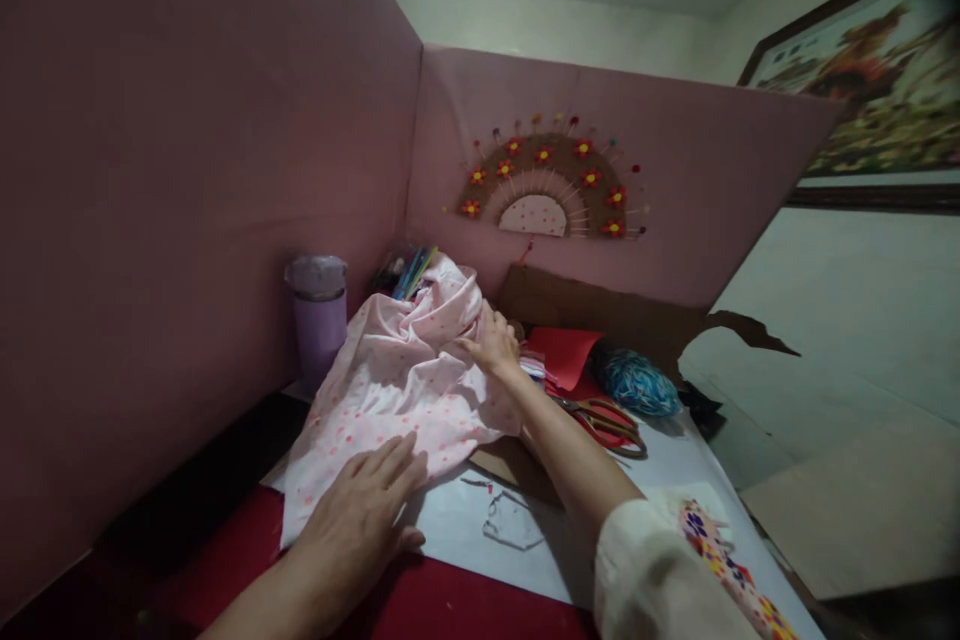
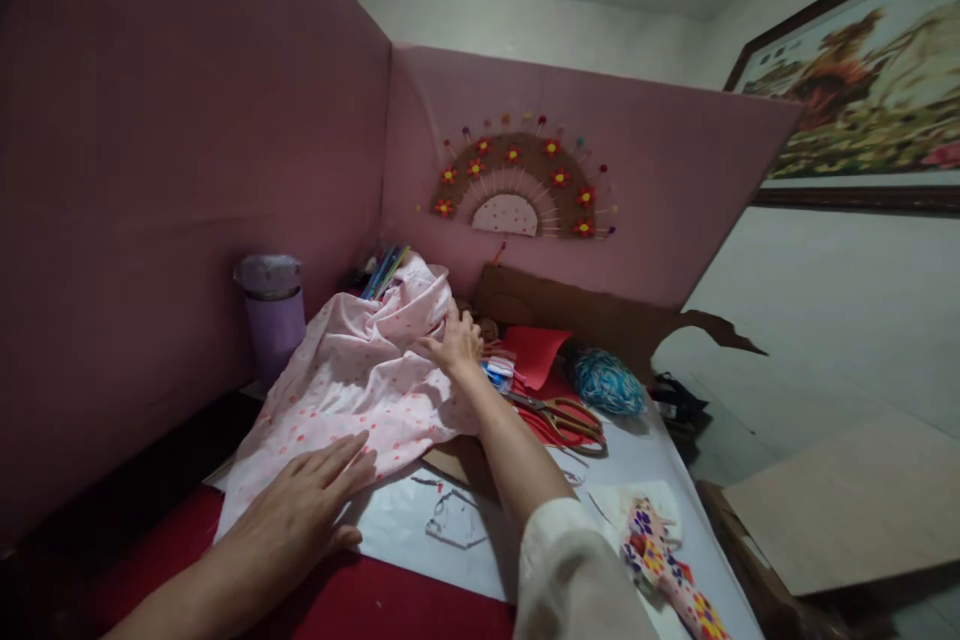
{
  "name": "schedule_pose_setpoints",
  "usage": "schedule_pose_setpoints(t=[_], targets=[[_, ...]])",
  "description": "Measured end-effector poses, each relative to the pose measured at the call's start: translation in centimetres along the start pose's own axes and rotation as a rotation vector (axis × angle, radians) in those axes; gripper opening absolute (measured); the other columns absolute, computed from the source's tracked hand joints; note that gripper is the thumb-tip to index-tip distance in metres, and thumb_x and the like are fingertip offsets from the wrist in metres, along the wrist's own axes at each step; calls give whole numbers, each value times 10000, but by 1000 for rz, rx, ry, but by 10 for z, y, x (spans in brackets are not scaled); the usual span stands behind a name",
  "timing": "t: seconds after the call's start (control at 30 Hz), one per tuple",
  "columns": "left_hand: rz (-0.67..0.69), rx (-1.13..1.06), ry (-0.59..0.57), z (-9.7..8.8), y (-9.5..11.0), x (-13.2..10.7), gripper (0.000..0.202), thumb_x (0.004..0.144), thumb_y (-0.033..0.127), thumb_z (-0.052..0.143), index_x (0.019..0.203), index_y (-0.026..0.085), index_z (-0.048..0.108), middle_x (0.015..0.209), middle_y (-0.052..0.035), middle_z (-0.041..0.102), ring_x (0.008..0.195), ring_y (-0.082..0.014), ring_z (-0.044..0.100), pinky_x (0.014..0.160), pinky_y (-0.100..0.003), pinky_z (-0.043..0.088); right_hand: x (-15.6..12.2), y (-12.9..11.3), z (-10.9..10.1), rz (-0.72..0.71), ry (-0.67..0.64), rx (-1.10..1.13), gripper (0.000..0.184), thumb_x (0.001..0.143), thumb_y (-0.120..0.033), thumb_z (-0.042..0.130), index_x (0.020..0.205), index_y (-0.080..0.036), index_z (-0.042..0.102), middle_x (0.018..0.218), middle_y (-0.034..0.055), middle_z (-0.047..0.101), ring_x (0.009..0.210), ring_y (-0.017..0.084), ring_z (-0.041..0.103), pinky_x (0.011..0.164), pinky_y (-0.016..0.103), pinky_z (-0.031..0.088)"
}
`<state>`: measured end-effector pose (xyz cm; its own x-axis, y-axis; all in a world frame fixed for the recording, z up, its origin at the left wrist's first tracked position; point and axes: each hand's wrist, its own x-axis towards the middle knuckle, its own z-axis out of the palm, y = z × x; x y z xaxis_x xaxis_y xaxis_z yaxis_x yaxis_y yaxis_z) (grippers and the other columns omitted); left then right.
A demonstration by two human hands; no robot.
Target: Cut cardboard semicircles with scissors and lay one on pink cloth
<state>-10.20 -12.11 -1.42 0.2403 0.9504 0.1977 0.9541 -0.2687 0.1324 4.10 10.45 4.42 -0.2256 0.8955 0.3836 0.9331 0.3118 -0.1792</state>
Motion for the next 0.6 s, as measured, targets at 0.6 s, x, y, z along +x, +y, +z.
schedule_pose_setpoints(t=[0.6], targets=[[216,147,102,29,-22,10,436,757,-42,436,1125,101,623,1256,-188,616,1153,-293,577,909,-426,470,-7,12,2,-628,-67,-185,267,848,-288,584,1098,-219,646,1131,121,552,1051,264,472,883,378,369]])
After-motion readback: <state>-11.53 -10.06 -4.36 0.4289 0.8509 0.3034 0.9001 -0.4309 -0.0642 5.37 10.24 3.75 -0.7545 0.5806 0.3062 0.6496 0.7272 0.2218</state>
